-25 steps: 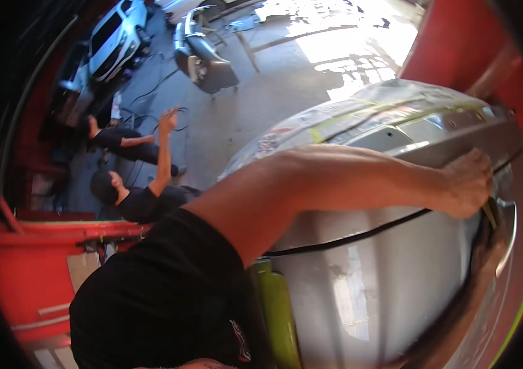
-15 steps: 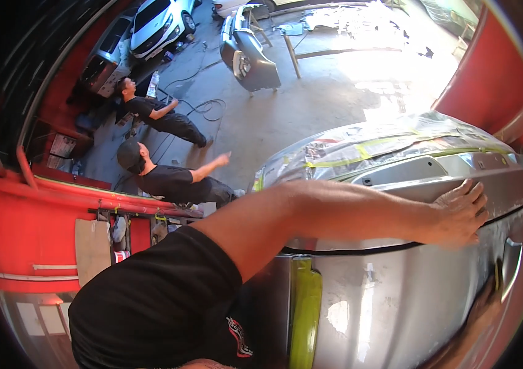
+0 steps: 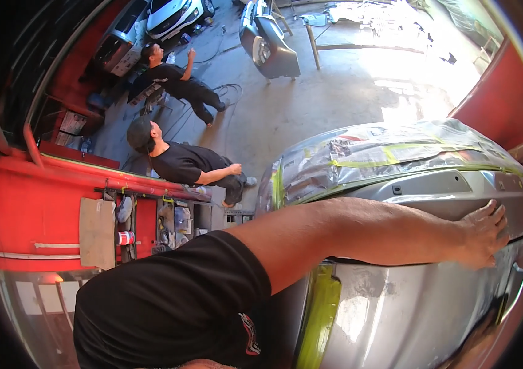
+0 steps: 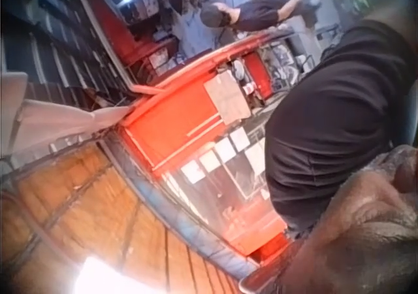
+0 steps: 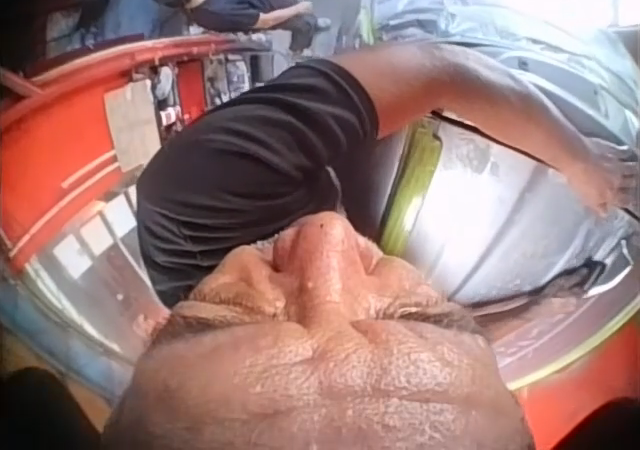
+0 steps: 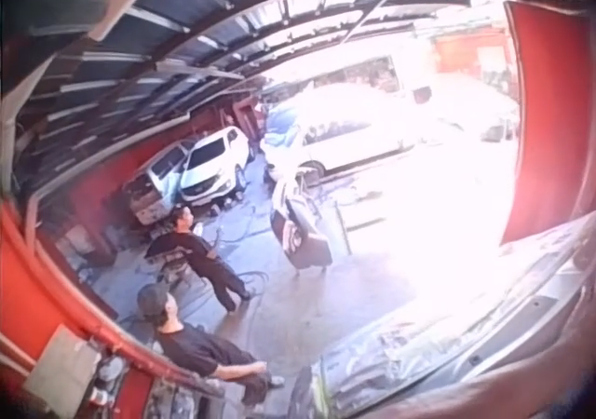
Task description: Sanding the roof of a silver car using a sanding block and a bucket of water.
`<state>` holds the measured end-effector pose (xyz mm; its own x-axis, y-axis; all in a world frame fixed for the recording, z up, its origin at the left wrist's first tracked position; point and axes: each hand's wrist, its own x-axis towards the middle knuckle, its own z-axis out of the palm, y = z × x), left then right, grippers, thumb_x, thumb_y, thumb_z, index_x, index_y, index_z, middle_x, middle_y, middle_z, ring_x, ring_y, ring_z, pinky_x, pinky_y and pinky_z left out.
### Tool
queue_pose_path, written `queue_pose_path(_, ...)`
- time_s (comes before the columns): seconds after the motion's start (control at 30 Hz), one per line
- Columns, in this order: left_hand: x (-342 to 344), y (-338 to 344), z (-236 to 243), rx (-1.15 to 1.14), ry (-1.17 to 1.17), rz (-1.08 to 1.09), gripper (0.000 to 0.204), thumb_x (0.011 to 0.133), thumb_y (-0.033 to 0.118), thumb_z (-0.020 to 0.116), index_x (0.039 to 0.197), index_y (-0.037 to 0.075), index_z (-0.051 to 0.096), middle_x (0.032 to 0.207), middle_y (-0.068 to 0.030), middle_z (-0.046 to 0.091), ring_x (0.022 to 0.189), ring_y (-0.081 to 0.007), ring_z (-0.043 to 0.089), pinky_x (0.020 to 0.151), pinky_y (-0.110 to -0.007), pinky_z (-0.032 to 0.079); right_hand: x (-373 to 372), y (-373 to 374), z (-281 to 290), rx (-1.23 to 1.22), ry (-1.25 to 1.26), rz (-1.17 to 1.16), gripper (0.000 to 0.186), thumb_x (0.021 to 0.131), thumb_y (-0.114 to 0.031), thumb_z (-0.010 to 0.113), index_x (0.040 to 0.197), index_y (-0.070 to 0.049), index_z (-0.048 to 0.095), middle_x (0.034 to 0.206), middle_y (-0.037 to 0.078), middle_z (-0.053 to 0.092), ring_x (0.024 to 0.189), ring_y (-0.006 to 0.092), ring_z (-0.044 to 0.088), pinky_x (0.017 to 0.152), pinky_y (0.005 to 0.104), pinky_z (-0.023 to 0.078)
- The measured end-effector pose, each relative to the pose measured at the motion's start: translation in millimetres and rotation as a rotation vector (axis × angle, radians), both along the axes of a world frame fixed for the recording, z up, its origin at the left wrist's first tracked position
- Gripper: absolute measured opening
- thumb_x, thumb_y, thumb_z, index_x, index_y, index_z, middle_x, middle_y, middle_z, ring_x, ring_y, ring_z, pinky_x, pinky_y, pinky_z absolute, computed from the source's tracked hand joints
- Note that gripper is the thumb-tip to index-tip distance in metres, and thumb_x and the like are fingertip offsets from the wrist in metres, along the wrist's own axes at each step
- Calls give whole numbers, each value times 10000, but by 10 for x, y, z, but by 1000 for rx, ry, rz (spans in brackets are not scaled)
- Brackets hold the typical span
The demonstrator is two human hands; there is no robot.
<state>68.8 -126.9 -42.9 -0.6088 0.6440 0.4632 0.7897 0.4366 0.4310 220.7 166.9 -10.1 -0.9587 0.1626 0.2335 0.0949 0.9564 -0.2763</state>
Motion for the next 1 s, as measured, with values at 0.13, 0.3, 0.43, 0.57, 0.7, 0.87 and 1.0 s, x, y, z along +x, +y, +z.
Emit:
queue_pose_path(0.13,15,51,31,-11,47,25,723,1020,545,454,1546,50,428,1574,-272,404,1512,-457,273,1219,-631,165,107,-75,75,291,91,3,428,1072,-154,537,1447,51,517,1387,279,610,1270,394,596,1077,435,451)
queue_pose_path(0.3,13,37,100,-54,-4,-28,722,1024,547,437,1548,51,426,1566,-301,397,1512,-463,273,1219,-635,159,-437,-44,6,88,90,-59,475,1095,-303,487,1466,-9,529,1444,246,584,1294,393,582,1078,443,443)
queue_pose_path(0.43,-47,-24,0,-7,-19,-21,711,1025,536,436,1539,43,437,1568,-303,391,1515,-462,266,1219,-637,157,-88,184,-160,108,16,-108,486,1094,-335,487,1460,-20,540,1420,238,606,1280,392,598,1071,445,456)
queue_pose_path(0.57,-9,21,34,-22,27,2,709,1025,537,440,1527,36,453,1577,-286,390,1516,-461,264,1219,-635,157,-42,70,-7,84,-54,-143,502,1091,-370,490,1460,-34,541,1392,242,624,1260,409,611,1051,454,471)
queue_pose_path(0.7,20,20,98,-16,-22,-49,710,1029,543,433,1529,38,451,1580,-283,389,1518,-461,265,1217,-638,163,-366,-10,43,129,-72,-185,545,1082,-391,513,1509,-57,455,1390,267,612,1259,433,606,1043,474,474)
queue_pose_path(0.87,-41,-15,17,-31,-2,-12,712,1022,547,438,1528,46,455,1583,-278,391,1520,-455,265,1217,-636,164,-13,190,55,222,72,69,441,1080,-230,540,1424,46,547,1414,268,597,1259,411,590,1071,433,443)
queue_pose_path(1.0,-3,68,19,-29,57,7,730,1009,564,455,1522,44,462,1580,-277,397,1514,-451,279,1216,-637,167,51,383,-37,-27,59,12,437,1090,-245,522,1416,45,556,1420,263,596,1255,419,593,1071,433,447)
